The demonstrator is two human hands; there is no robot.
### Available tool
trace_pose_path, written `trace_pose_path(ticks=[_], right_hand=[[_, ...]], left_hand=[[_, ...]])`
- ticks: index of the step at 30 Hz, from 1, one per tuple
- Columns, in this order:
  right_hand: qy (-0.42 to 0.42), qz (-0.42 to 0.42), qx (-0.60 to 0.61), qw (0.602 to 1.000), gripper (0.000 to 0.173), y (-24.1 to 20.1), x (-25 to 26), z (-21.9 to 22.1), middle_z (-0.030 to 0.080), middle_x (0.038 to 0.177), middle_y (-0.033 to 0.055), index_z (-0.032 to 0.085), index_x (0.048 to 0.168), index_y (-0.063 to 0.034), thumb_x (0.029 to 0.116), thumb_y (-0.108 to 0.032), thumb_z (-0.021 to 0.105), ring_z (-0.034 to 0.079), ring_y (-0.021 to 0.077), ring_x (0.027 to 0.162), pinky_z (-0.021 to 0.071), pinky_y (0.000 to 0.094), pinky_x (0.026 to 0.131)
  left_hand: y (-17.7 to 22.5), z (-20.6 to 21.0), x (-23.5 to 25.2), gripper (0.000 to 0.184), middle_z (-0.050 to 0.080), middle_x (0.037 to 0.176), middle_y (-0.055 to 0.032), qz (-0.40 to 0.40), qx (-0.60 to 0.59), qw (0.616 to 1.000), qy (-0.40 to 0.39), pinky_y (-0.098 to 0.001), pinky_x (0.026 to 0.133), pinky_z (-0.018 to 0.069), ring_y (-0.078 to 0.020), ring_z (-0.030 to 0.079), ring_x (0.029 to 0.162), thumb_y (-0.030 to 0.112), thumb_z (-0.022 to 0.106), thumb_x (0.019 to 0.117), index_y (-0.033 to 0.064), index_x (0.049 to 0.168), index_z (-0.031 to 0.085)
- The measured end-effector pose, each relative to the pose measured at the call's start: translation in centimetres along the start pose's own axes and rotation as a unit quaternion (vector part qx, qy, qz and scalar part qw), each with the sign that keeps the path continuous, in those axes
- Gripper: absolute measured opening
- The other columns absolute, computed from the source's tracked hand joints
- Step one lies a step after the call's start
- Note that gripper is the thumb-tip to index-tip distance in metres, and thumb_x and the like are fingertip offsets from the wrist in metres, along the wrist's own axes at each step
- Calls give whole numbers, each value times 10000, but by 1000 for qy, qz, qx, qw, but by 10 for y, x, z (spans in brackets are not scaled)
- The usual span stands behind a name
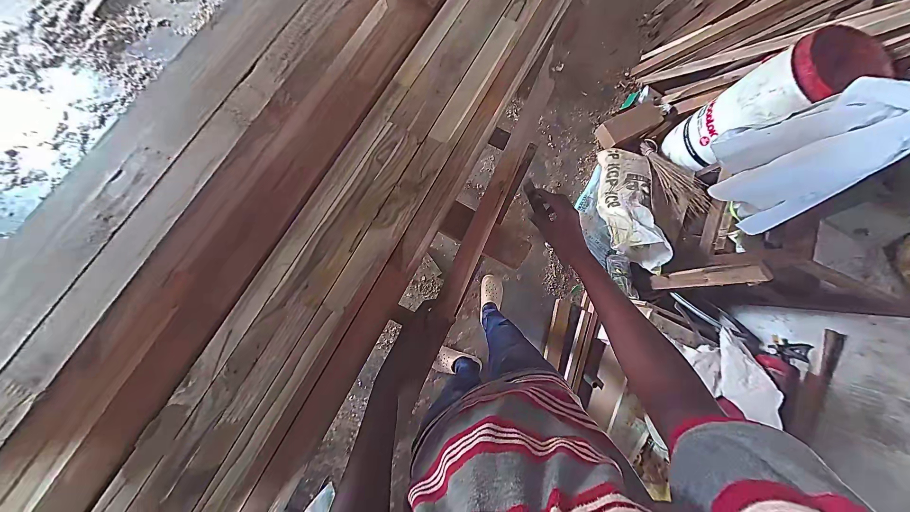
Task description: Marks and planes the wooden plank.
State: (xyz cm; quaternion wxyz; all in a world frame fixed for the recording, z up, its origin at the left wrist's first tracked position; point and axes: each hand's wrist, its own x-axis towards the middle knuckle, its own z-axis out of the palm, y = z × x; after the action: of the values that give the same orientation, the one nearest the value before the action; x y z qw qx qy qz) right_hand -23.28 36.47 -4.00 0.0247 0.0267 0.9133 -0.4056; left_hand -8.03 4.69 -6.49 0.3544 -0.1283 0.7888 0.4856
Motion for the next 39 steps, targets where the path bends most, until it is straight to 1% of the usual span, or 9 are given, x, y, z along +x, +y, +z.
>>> trace_pose_path(ticks=[8, 12, 16, 19, 23, 27, 33, 35, 39], right_hand=[[-12, -129, -54, 990, 573, 23, 48, 23, 599, 1337, 226, 633, 1402, -115, 858, -150, 809, 610, 380, 1200, 538, 507, 995], [-80, -117, -141, 980, 565, 3, 8, 29, 591, 1277, 273, 643, 1381, -87, 851, -149, 831, 639, 451, 1088, 584, 549, 826], [-184, 34, -236, 953, 596, -50, -21, 4, 546, 1317, 243, 591, 1454, -161, 900, -225, 802, 591, 427, 1166, 565, 540, 846], [-114, 74, -200, 970, 460, -67, 3, -14, 580, 1271, 289, 665, 1331, -86, 930, -287, 767, 629, 466, 1080, 542, 619, 855], [-93, 125, -166, 974, 390, -68, 48, -8, 668, 1146, 263, 723, 1152, -36, 958, -373, 704, 664, 424, 1052, 525, 626, 879], [-144, 127, -126, 973, 344, -97, -14, 8, 606, 1183, 297, 693, 1171, -6, 990, -299, 695, 634, 454, 1039, 527, 619, 844], [-253, 138, -159, 944, 361, -105, -58, 16, 701, 984, 214, 725, 1018, 4, 955, -352, 730, 680, 368, 967, 525, 576, 862], [-239, 160, -106, 952, 386, -98, -56, 2, 707, 1021, 203, 726, 1071, 13, 966, -359, 719, 674, 326, 980, 515, 532, 915], [-179, 212, 8, 961, 354, -64, -41, -31, 692, 1008, 143, 686, 1106, 5, 986, -327, 705, 668, 203, 835, 557, 392, 802]], left_hand=[[13, -2, 27, 591, 647, 1235, -121, -16, 33, 998, -47, -422, 955, 540, -184, 636, 1090, 353, 711, 959, 75, 1432, 494], [24, -5, 27, 458, 674, 898, -12, -52, -75, 989, -113, -247, 656, 585, -69, 663, 703, 120, 692, 944, 34, 1345, 488], [33, 1, 18, 634, 658, 1039, -120, -95, -90, 990, -46, -352, 688, 571, -166, 644, 767, 174, 780, 891, 70, 1435, 472], [21, 10, 21, 843, 644, 1243, -187, -91, -30, 995, -19, -445, 849, 596, -248, 691, 991, 300, 836, 849, 71, 1531, 396], [39, 16, 8, 923, 564, 1429, -208, -104, 31, 994, 30, -503, 1070, 491, -312, 589, 1285, 362, 821, 853, 83, 1590, 339], [41, 17, 6, 812, 631, 1305, -228, -66, 75, 994, 38, -556, 1031, 495, -367, 617, 1218, 368, 815, 862, 59, 1514, 440], [39, 16, 7, 754, 673, 1163, -225, -49, 120, 991, 41, -569, 919, 550, -365, 686, 1039, 388, 815, 862, 50, 1447, 482], [43, 22, 14, 812, 674, 1184, -256, -35, 216, 972, 87, -620, 917, 536, -420, 684, 1062, 463, 805, 853, -2, 1435, 480], [52, 31, 21, 770, 667, 1206, -267, -72, 271, 952, 123, -657, 913, 522, -446, 686, 1060, 490, 739, 899, -29, 1413, 495]])
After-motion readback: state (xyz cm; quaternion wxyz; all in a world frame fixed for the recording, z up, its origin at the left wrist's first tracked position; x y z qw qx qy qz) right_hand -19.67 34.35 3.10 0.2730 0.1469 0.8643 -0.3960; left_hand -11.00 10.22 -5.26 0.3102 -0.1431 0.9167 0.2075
